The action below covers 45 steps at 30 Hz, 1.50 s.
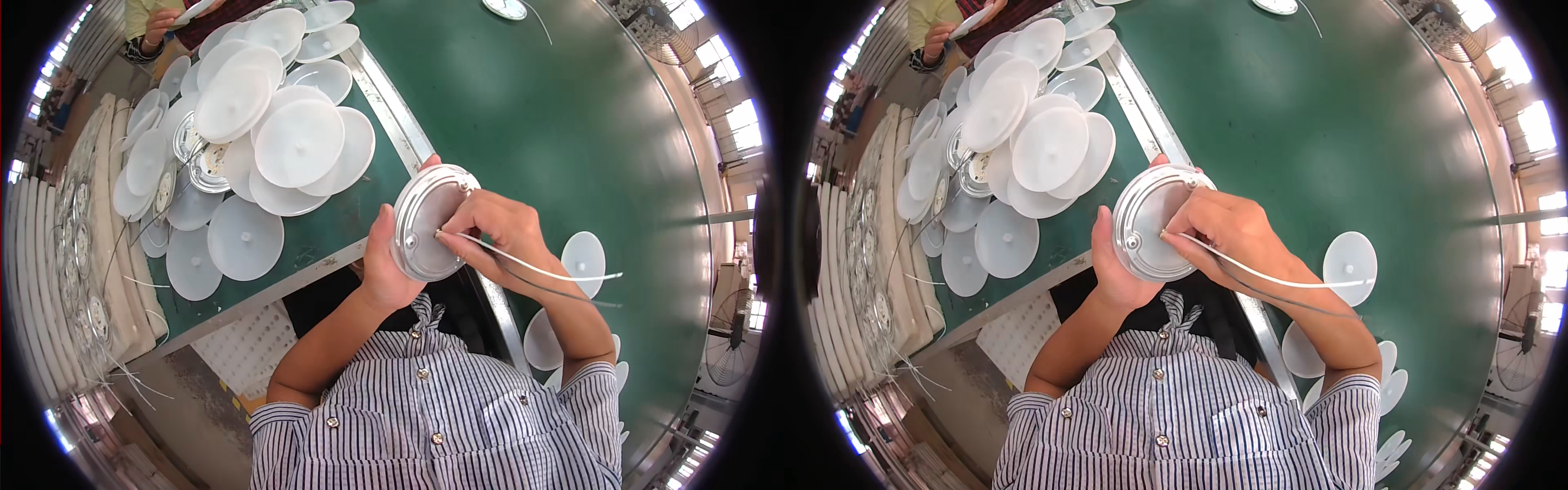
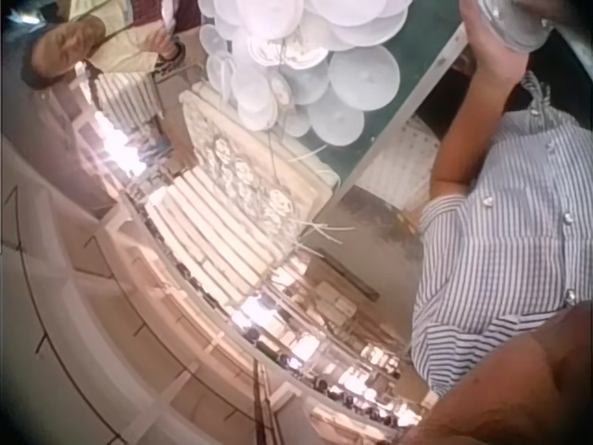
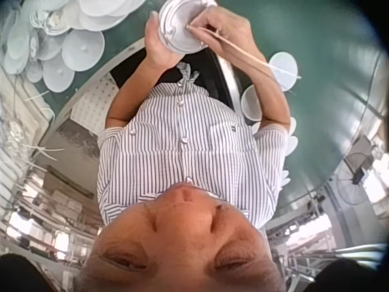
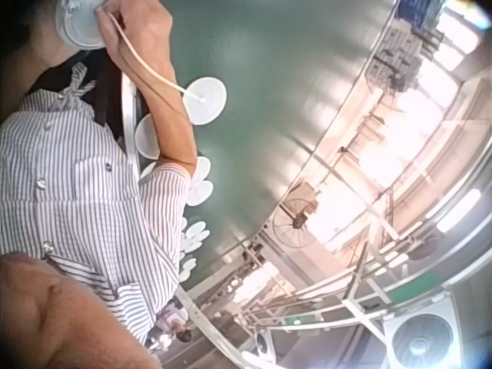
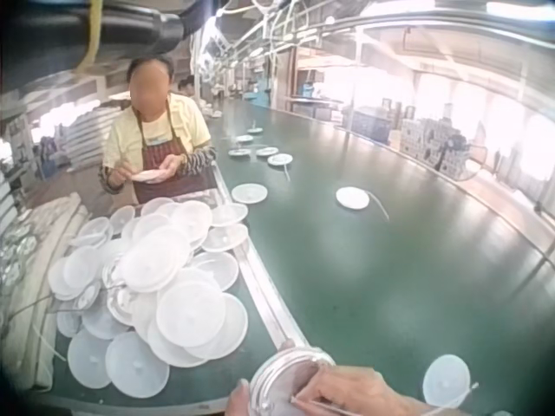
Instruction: The person assembles circular LED lights by threading wires through the metal bases, attaching round plastic diffusers to them by hand, and arranging the components on the assembly table.
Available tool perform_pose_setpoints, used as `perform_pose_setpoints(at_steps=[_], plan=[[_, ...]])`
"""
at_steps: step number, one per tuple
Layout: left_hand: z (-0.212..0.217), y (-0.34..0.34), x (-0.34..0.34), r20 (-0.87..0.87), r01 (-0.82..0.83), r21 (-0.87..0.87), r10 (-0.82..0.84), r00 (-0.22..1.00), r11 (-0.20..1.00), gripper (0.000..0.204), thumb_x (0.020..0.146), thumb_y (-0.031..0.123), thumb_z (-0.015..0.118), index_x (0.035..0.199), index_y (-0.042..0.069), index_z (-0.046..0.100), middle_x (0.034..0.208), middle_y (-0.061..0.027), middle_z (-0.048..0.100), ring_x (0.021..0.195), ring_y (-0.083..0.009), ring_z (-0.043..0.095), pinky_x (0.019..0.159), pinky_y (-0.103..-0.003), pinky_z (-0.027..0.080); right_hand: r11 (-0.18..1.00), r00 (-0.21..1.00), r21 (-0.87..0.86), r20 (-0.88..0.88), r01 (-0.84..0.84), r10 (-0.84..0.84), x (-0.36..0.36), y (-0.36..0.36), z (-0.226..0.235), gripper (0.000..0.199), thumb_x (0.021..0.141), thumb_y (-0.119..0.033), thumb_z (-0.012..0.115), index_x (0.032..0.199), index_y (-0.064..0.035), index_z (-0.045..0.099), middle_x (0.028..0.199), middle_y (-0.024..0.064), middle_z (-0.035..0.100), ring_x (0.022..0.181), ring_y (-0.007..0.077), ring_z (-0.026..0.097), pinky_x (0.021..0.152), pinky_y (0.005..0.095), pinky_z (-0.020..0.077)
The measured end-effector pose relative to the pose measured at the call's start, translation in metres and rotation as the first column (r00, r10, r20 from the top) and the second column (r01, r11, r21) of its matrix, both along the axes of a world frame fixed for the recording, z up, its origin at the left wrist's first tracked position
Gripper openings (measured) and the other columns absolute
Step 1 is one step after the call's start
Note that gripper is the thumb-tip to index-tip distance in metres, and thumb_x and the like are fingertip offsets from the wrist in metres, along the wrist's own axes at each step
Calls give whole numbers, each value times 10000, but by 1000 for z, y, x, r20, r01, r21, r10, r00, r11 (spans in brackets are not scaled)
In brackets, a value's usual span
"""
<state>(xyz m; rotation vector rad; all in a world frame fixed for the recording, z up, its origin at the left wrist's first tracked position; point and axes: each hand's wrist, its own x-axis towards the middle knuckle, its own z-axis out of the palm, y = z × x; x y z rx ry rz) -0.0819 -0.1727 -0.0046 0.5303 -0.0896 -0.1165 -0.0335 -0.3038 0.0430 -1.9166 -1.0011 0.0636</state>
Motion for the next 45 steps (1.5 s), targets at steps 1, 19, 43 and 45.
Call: perform_pose_setpoints(at_steps=[1, 19, 43, 45], plan=[[0, 0, 0, 1, 2, 1, -2, 1000, 1000, 749, 815, 579, 225, 1354, 65, 149, 1340, -153, 284, 1233, -272, 300, 1016, -400, 238, 999, 999, 9, 30, -34, 34, 1, 1, 0, 145, 683, -15, 656, 706, -30, 514, 640, 73, 505, 546, 203, 509, 485, 294, 399], [-1, -4, -1, 35, 45, 48, -47, 998, 998, 797, 769, 596, 242, 1354, 62, 154, 1338, -195, 273, 1243, -287, 285, 1020, -403, 227, 962, 951, -91, 151, -257, 268, 9, -9, 4, 143, 674, -40, 662, 747, -29, 539, 695, 75, 522, 623, 224, 522, 554, 320, 428], [2, -2, -1, 97, 129, -69, -122, 988, 989, 774, 803, 549, 327, 1339, 18, 158, 1319, -176, 304, 1220, -259, 320, 1013, -363, 237, 948, 927, -183, 227, -261, 299, 8, -3, 18, 172, 682, -48, 613, 712, -13, 447, 652, 100, 454, 616, 261, 498, 551, 355, 421], [2, -1, -1, 84, 127, -47, -123, 989, 991, 775, 799, 548, 332, 1340, 21, 157, 1319, -175, 303, 1218, -259, 322, 1011, -362, 242, 952, 928, -197, 245, -236, 281, 9, -2, 18, 180, 679, -54, 615, 713, -16, 443, 647, 97, 446, 616, 258, 494, 552, 356, 421]])
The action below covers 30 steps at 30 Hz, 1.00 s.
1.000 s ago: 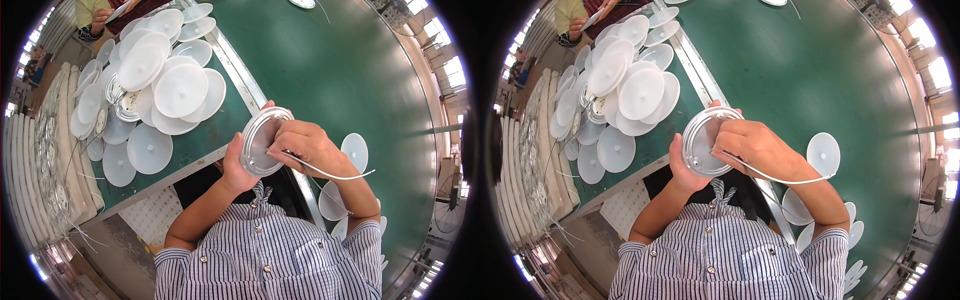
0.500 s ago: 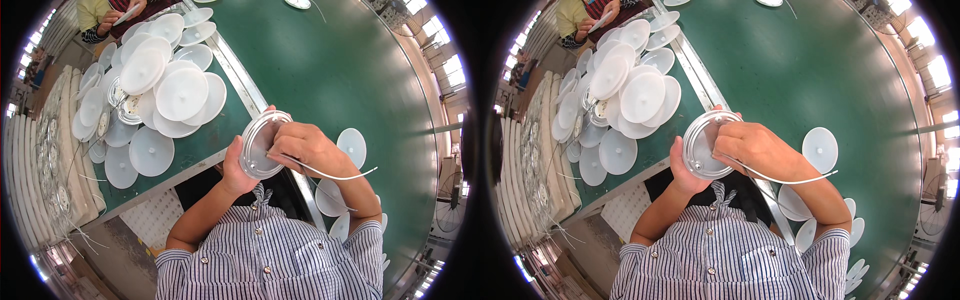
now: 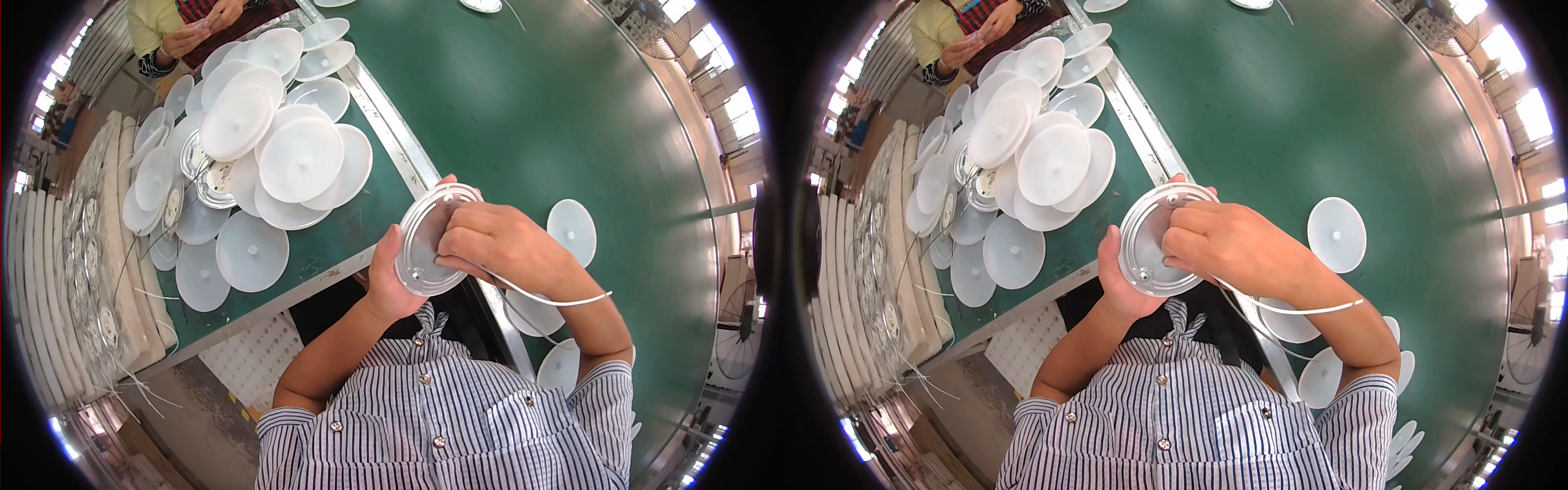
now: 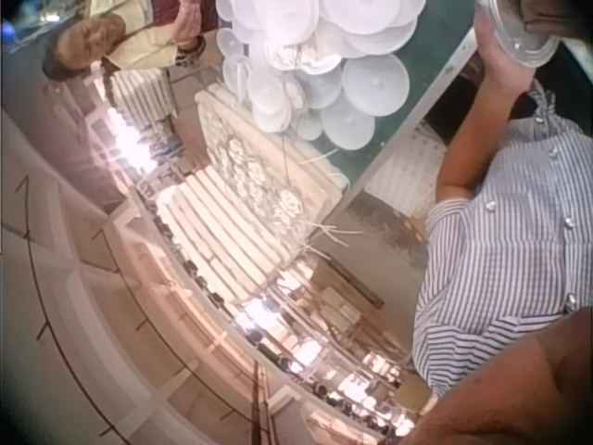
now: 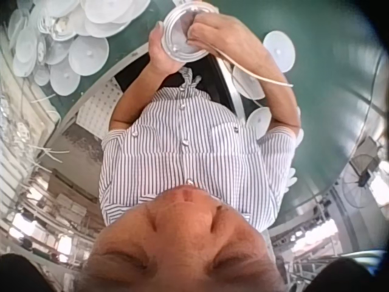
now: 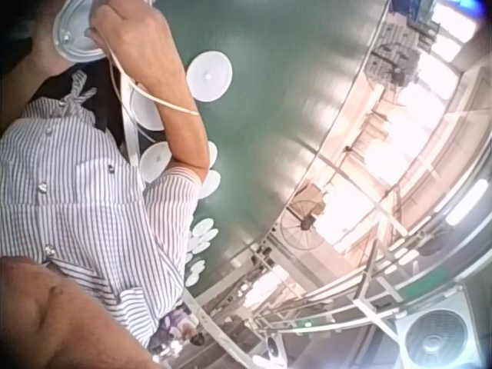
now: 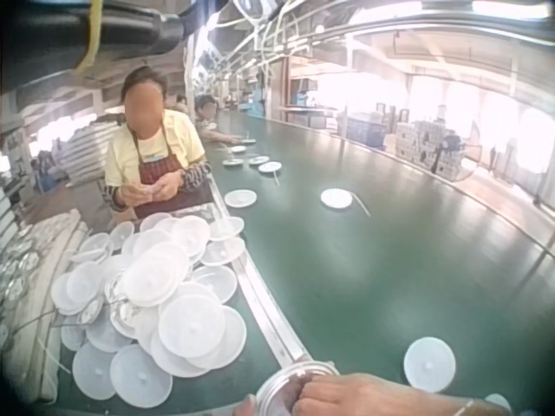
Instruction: The person assembles circular LED lights by threading wires through the metal bases, attaching round plastic diffusers to them by hand, and arranging the components on the assembly table.
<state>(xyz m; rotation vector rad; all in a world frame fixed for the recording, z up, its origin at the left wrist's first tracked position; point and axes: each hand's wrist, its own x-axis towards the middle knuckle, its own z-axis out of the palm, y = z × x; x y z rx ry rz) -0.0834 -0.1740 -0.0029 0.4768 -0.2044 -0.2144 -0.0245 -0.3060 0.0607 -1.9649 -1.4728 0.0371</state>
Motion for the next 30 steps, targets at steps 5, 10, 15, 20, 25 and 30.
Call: perform_pose_setpoints(at_steps=[5, 10, 15, 20, 25, 30], plan=[[1, -1, 2, -15, -25, 55, 26, 1000, 998, 789, 780, 573, 304, 1347, 45, 152, 1330, -195, 274, 1223, -276, 311, 1004, -378, 256, 999, 1000, 33, -20, 3, -3, 1, 0, -8, 201, 721, -80, 609, 691, -24, 419, 630, 100, 432, 568, 261, 471, 507, 358, 400], [1, 1, 2, -46, -80, 131, 87, 995, 988, 799, 764, 595, 274, 1352, 69, 148, 1335, -219, 252, 1227, -297, 303, 999, -408, 266, 998, 996, 63, -83, 27, -22, -1, 3, -13, 211, 742, -90, 602, 682, -20, 412, 615, 102, 424, 554, 264, 464, 487, 355, 389], [5, 3, 5, -99, 18, 62, -12, 995, 998, 802, 756, 598, 272, 1350, 70, 166, 1329, -212, 271, 1225, -304, 308, 995, -414, 277, 999, 992, -46, -122, -27, 21, 3, 1, -8, 199, 726, -70, 604, 690, -14, 417, 624, 104, 430, 565, 267, 473, 497, 356, 397], [2, 3, 5, -60, -8, 77, 12, 998, 997, 803, 747, 590, 277, 1344, 62, 180, 1325, -208, 282, 1227, -303, 304, 993, -414, 282, 998, 998, -40, 31, -53, 55, 5, 5, -2, 250, 694, -88, 628, 647, -19, 392, 639, 98, 437, 585, 250, 471, 522, 354, 397], [4, 2, 7, -56, -14, 90, 19, 998, 996, 803, 743, 581, 289, 1335, 48, 195, 1313, -206, 299, 1230, -301, 299, 996, -411, 277, 997, 996, -20, 53, -69, 70, 6, 4, -7, 234, 700, -84, 620, 652, -16, 402, 644, 97, 445, 596, 249, 480, 528, 356, 401], [4, 2, 6, -45, 10, 65, -7, 999, 998, 798, 744, 574, 297, 1334, 46, 194, 1313, -211, 296, 1236, -304, 287, 1002, -415, 262, 993, 990, -56, 94, -100, 105, 6, 3, -6, 200, 713, -85, 616, 678, -10, 433, 649, 97, 455, 597, 254, 484, 528, 357, 403]])
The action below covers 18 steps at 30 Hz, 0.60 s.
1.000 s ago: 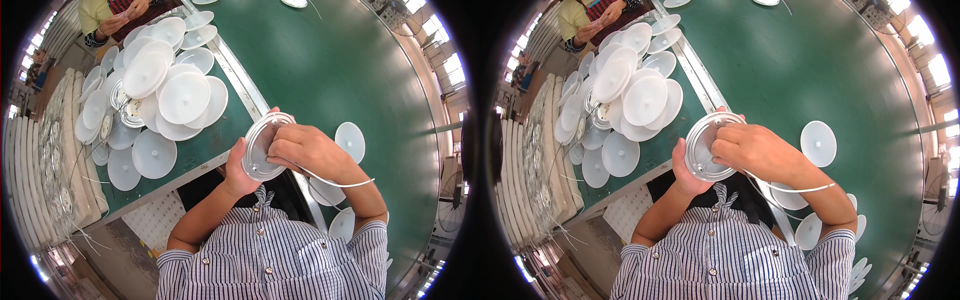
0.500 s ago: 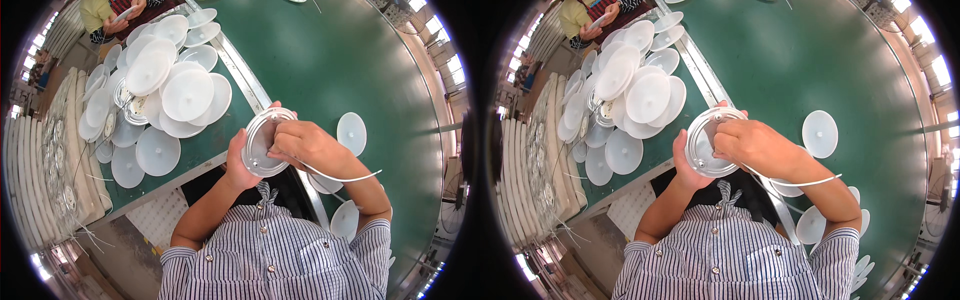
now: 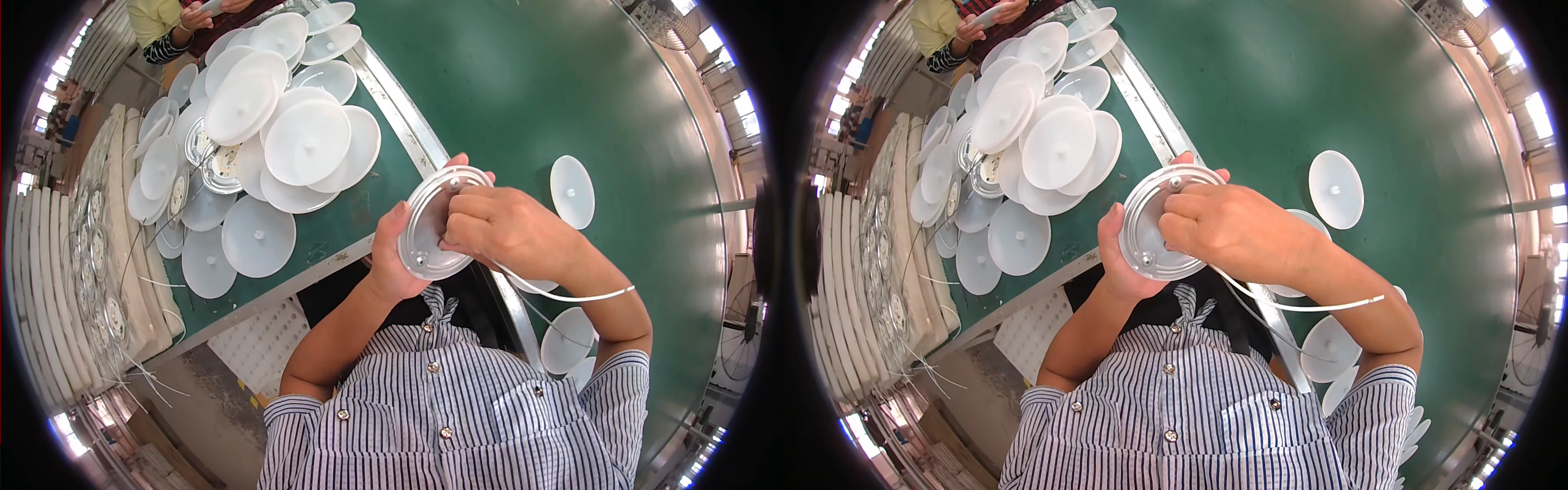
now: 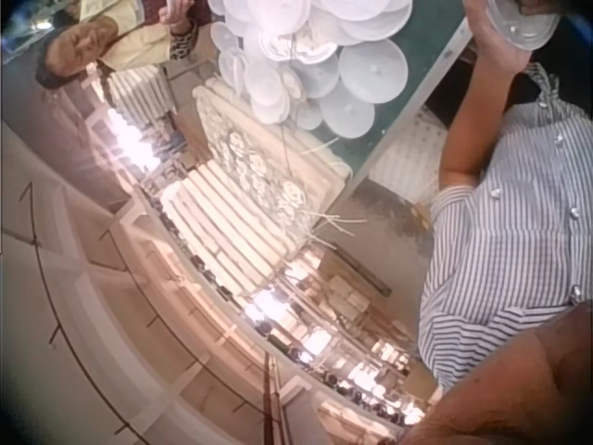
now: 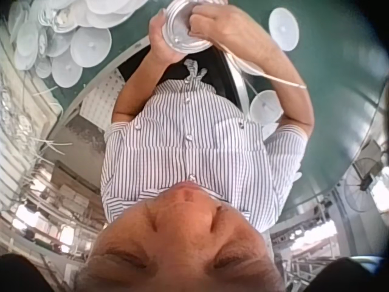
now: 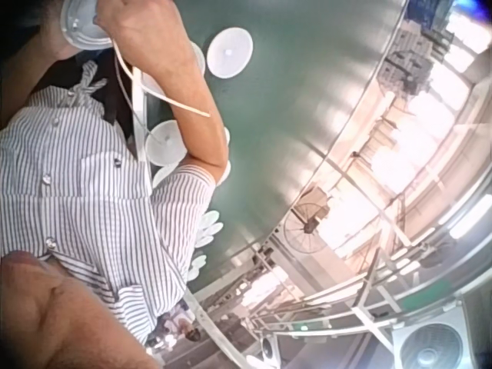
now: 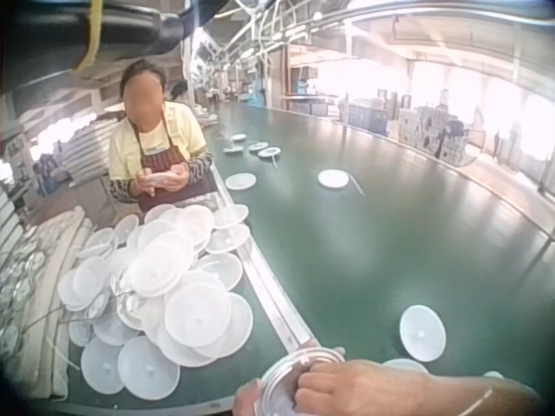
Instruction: The person assembles circular LED lights by threading wires through the metal bases, attaching round plastic diffusers to them by hand, and arranging the components on the assembly table.
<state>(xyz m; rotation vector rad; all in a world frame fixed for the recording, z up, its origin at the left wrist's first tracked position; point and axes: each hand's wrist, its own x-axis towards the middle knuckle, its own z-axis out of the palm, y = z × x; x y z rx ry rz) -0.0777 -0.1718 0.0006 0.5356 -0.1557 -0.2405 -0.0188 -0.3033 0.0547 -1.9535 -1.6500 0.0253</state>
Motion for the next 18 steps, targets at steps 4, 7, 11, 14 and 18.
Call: perform_pose_setpoints(at_steps=[4, 7, 11, 14, 18], plan=[[-1, 0, -1, 4, -48, 0, 48, 999, 999, 804, 745, 580, 296, 1336, 46, 185, 1317, -225, 282, 1240, -308, 279, 1006, -422, 252, 986, 978, 105, -179, 129, -109, -7, 5, -9, 189, 701, -61, 646, 697, -16, 462, 646, 101, 457, 560, 260, 479, 505, 339, 394], [-5, 0, -2, 25, -125, 64, 124, 992, 990, 806, 750, 587, 284, 1339, 48, 171, 1325, -238, 262, 1244, -309, 276, 1010, -424, 244, 959, 951, 172, -256, 223, -175, -10, 5, -21, 194, 690, -46, 662, 698, -24, 469, 638, 100, 456, 535, 260, 473, 490, 325, 386], [-7, 2, 1, 11, -84, -4, 84, 996, 996, 799, 756, 593, 262, 1326, 36, 213, 1326, -229, 271, 1244, -305, 278, 1010, -413, 248, 951, 936, 157, -277, 267, -217, -11, 7, -18, 184, 695, -41, 659, 700, -30, 475, 630, 96, 458, 531, 254, 473, 482, 317, 381], [-7, 5, 1, -8, -68, -25, 67, 998, 997, 793, 762, 594, 244, 1307, 19, 260, 1318, -217, 293, 1234, -301, 297, 1006, -407, 258, 960, 949, 158, -257, 230, -184, -9, 9, -15, 171, 697, -42, 656, 703, -29, 485, 632, 93, 466, 542, 249, 481, 485, 319, 384], [-3, 13, -8, -54, -46, 2, 46, 997, 999, 785, 773, 585, 218, 1284, -4, 301, 1301, -199, 336, 1203, -297, 345, 998, -396, 274, 972, 943, 164, -315, 168, -110, -10, 13, -10, 135, 704, -49, 651, 713, -26, 518, 651, 84, 502, 564, 232, 503, 499, 311, 399]])
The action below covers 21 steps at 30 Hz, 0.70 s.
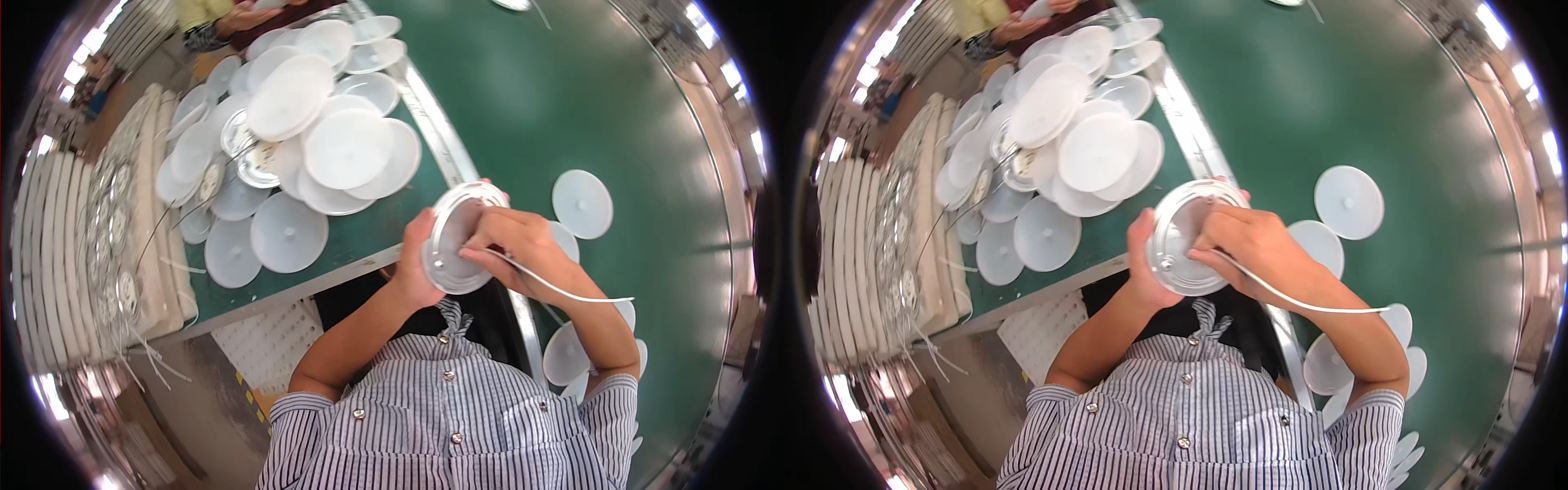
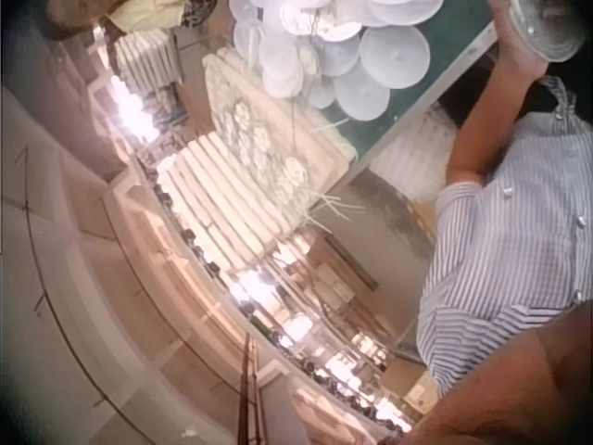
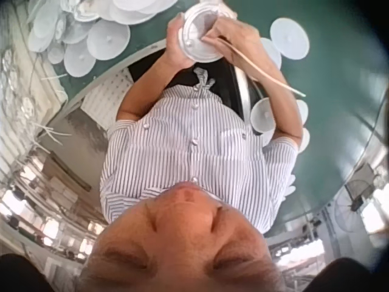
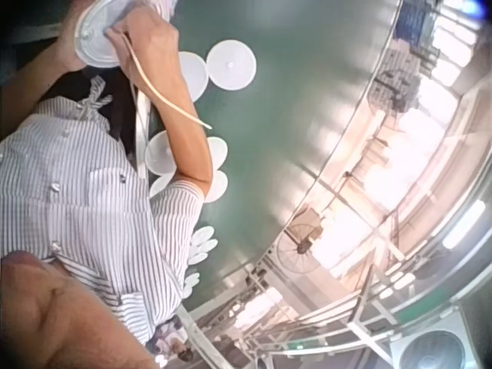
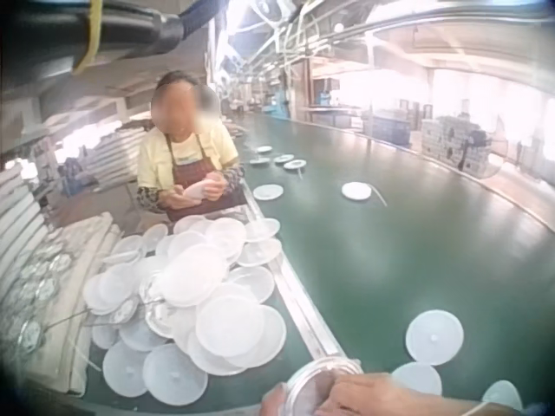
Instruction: The person assembles circular LED lights by threading wires through the metal bases, attaching round plastic diffusers to them by hand, and arranging the components on the assembly table.
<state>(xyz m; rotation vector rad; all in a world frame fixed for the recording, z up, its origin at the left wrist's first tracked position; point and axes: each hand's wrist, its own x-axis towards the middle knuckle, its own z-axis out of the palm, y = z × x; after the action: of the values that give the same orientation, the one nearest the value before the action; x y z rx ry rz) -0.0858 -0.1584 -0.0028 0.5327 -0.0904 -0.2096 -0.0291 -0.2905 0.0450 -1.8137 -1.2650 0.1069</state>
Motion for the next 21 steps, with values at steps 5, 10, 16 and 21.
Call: perform_pose_setpoints(at_steps=[5, 10, 16, 21], plan=[[-4, 0, 0, -19, 8, 151, -5, 1000, 989, 601, 836, 441, 370, 1263, 20, 338, 1203, -120, 438, 1119, -189, 427, 954, -309, 326, 992, 1000, -125, 11, 9, -8, -5, -2, 15, 166, 690, -49, 647, 694, -33, 482, 648, 95, 477, 575, 262, 493, 512, 326, 406], [10, 18, -7, -167, 228, 36, -219, 961, 973, 559, 845, 435, 410, 1229, 30, 376, 1118, -104, 489, 1026, -191, 496, 894, -320, 385, 978, 977, -204, 197, -41, 82, -10, 8, 25, 218, 654, -21, 659, 665, -28, 441, 611, 100, 433, 531, 267, 444, 457, 345, 367], [28, 55, -18, 3, 158, -244, -163, 987, 957, 553, 825, 521, 410, 1185, 102, 436, 1111, -106, 514, 1016, -258, 512, 805, -458, 453, 993, 990, 101, -131, 56, -42, -9, -5, 33, 143, 694, -40, 654, 697, -45, 511, 682, 65, 536, 593, 163, 516, 519, 268, 399], [51, 154, -52, -106, -634, 28, 633, 767, 773, 745, 818, 504, 380, 1309, -26, 198, 1326, -249, 257, 1245, -407, 204, 1032, -544, 164, 874, 828, 286, -523, 393, -202, 22, -22, 31, 70, 784, -54, 570, 753, -20, 518, 674, 27, 522, 551, 65, 476, 492, 192, 364]])
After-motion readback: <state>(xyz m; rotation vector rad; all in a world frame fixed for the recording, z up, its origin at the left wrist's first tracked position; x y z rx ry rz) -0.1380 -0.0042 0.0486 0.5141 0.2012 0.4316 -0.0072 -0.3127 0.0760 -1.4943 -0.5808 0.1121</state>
